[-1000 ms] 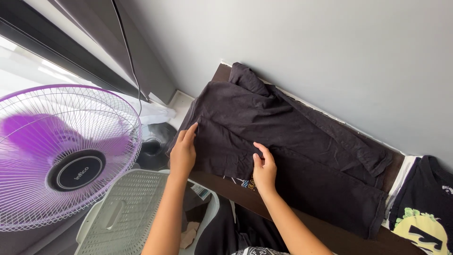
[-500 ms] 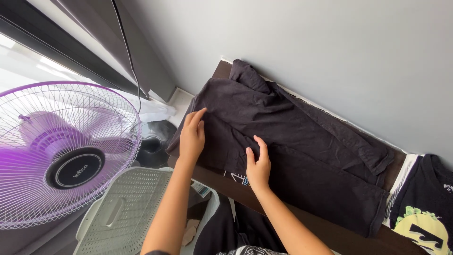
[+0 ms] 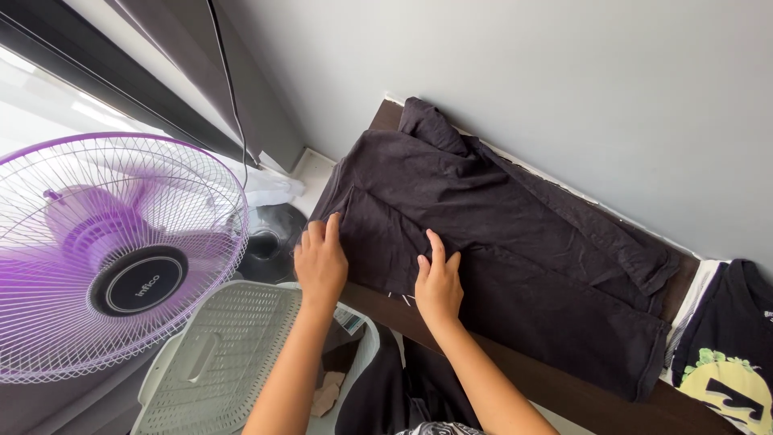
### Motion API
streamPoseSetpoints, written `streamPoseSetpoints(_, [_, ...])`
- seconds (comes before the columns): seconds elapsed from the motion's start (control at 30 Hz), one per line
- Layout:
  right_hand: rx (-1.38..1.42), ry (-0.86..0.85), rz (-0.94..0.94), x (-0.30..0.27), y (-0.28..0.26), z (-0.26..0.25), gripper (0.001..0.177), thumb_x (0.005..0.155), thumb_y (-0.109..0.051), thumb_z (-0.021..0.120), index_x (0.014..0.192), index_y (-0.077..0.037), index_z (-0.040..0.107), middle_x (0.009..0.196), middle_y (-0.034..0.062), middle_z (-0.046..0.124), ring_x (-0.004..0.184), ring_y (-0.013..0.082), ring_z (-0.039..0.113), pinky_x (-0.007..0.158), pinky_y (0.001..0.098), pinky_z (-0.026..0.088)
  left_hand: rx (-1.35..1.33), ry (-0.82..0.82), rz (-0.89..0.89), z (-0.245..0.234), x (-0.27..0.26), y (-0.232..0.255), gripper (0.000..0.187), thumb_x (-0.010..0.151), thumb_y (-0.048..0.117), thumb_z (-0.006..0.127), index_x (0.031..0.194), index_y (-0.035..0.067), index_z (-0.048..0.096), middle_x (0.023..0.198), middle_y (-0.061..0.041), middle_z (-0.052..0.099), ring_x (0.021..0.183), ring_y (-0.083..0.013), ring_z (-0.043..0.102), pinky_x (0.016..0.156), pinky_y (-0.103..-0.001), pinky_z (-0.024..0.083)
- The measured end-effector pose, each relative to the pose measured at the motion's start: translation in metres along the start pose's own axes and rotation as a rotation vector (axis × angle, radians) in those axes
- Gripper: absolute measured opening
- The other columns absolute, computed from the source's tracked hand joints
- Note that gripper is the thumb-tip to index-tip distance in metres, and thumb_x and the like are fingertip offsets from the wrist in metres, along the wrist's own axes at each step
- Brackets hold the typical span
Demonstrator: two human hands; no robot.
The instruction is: The person takes a black t-shirt from a laundry basket, spreads it out on a dark surface, and folds it. The person then places the folded shirt onto a stack of other garments.
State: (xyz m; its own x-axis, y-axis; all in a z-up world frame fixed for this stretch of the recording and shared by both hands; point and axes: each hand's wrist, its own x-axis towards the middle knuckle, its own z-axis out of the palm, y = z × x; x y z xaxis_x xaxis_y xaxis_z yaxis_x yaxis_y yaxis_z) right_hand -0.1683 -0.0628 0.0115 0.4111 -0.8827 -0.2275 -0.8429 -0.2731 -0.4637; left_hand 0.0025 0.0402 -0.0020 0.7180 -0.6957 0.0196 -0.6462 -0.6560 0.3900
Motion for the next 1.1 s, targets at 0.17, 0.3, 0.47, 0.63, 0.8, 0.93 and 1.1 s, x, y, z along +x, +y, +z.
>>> streamPoseSetpoints(0.17, [-0.064,0.005,0.003,-0.004,-0.001,-0.002,0.058,0.099,-0.035,0.06,0.153,-0.036,0.038,0.112,0.0173,0.054,0.082,0.0305,0.068,0.062,0.041,0.059,-0.159,-0.053,0.512,0.0,0.0,0.034,0.053,0.093,0.032,0.06,0.144,0.019,0.053,0.154,0.003,0.05,0.148,-0.0219,0.037,0.118,-0.06,0.022])
streamPoseSetpoints(0.3, [-0.082,0.06,-0.052,-0.003,0.002,0.0,0.058,0.099,-0.033,0.06,0.153,-0.035,0.039,0.11,0.0173,0.054,0.083,0.0307,0.068,0.063,0.0417,0.059,0.003,-0.186,0.569,0.013,0.021,0.033,0.062,0.093,0.046,0.059,0.151,0.028,0.046,0.16,0.008,0.039,0.15,-0.0173,0.029,0.116,-0.071,0.011])
streamPoseSetpoints(0.47, [-0.014,0.041,-0.089,-0.001,0.013,0.0,0.06,0.097,-0.03,0.065,0.153,-0.029,0.042,0.112,0.0169,0.054,0.08,0.0289,0.067,0.063,0.0397,0.058,0.029,-0.038,0.305,0.023,0.043,0.0,0.061,0.099,0.04,0.056,0.155,0.021,0.044,0.164,0.002,0.036,0.152,-0.0214,0.03,0.116,-0.073,0.015])
streamPoseSetpoints(0.63, [0.296,0.168,-0.143,-0.02,0.073,-0.023,0.06,0.092,-0.02,0.069,0.148,-0.015,0.048,0.11,0.0117,0.056,0.071,0.0226,0.062,0.068,0.0314,0.055,-0.187,0.094,0.187,0.025,0.016,-0.018,0.058,0.104,0.027,0.052,0.158,0.007,0.04,0.166,-0.009,0.034,0.154,-0.0302,0.032,0.122,-0.071,0.019])
streamPoseSetpoints(0.8, [-0.116,0.428,-0.083,-0.065,0.167,-0.064,0.049,0.092,-0.023,0.07,0.139,-0.014,0.059,0.127,0.0099,0.058,0.114,0.0296,0.056,0.094,0.0443,0.047,-0.024,0.011,0.34,0.025,-0.021,0.029,0.057,0.096,0.025,0.058,0.15,0.011,0.047,0.161,-0.006,0.039,0.152,-0.0281,0.031,0.115,-0.075,0.013])
streamPoseSetpoints(0.93, [-0.25,0.506,0.023,-0.095,0.221,-0.081,0.044,0.095,-0.026,0.068,0.137,-0.015,0.063,0.138,0.0088,0.058,0.128,0.0308,0.051,0.103,0.0504,0.041,-0.096,-0.182,0.635,0.041,-0.045,0.105,0.055,0.096,0.024,0.059,0.148,0.011,0.049,0.16,-0.004,0.041,0.151,-0.0263,0.032,0.115,-0.074,0.014])
streamPoseSetpoints(1.1, [-0.171,0.724,0.201,-0.108,0.275,-0.12,0.041,0.097,-0.021,0.069,0.136,-0.01,0.061,0.137,0.0107,0.057,0.127,0.0348,0.051,0.105,0.0503,0.042,-0.205,-0.196,0.781,0.066,-0.044,0.173,0.054,0.097,0.023,0.059,0.148,0.011,0.05,0.159,-0.004,0.044,0.151,-0.028,0.035,0.119,-0.072,0.016])
